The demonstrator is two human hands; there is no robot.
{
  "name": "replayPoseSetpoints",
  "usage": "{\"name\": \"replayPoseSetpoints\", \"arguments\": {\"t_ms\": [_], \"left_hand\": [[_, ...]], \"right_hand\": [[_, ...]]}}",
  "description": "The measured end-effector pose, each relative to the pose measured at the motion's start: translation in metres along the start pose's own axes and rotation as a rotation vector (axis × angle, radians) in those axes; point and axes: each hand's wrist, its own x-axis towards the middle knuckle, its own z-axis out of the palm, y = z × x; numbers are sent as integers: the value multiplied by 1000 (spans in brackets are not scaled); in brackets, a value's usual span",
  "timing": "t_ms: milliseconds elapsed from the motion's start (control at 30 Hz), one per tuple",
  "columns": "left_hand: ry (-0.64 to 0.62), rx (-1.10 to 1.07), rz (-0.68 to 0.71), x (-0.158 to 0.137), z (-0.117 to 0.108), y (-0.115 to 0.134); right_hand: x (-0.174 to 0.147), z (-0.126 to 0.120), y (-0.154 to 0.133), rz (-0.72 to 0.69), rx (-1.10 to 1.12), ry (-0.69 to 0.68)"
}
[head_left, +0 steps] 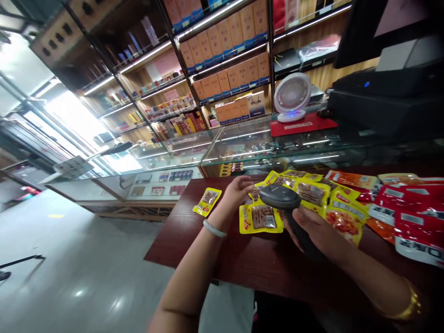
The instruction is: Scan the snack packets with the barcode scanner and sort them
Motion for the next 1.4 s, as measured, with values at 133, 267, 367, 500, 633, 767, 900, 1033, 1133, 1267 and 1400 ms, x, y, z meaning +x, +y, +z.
{"name": "replayPoseSetpoints", "arguments": {"t_ms": [133, 267, 367, 500, 633, 767, 900, 1033, 1133, 1267, 1400], "left_hand": [[337, 882, -118, -19, -78, -16], [326, 1345, -511, -34, -135, -32], [275, 1276, -545, -38, -145, -43], [376, 923, -401, -39, -129, -47], [375, 535, -179, -43, -94, -35], [279, 347, -135, -46, -55, -17], [213, 331, -116, -43, -29, -7], [158, 321, -83, -39, -17, -2], [157, 222, -99, -37, -10, 3], [167, 47, -119, -30, 3, 12], [142, 25, -95, -20, 13, 12]], "right_hand": [[1, 1, 5, 40, 33, -24], [3, 1, 14, 46, 31, -30], [4, 1, 18, 49, 26, -46], [4, 2, 16, 51, 32, -43], [-1, 2, 9, 42, 39, -29], [-5, 2, 6, -4, 40, -10], [-7, -1, 5, -31, 38, -8], [-14, -8, 3, -42, 21, 2], [-20, -13, 2, -49, 12, 22], [-26, -18, 2, -49, 22, 80], [-29, -22, 3, -34, 28, 98]]}}
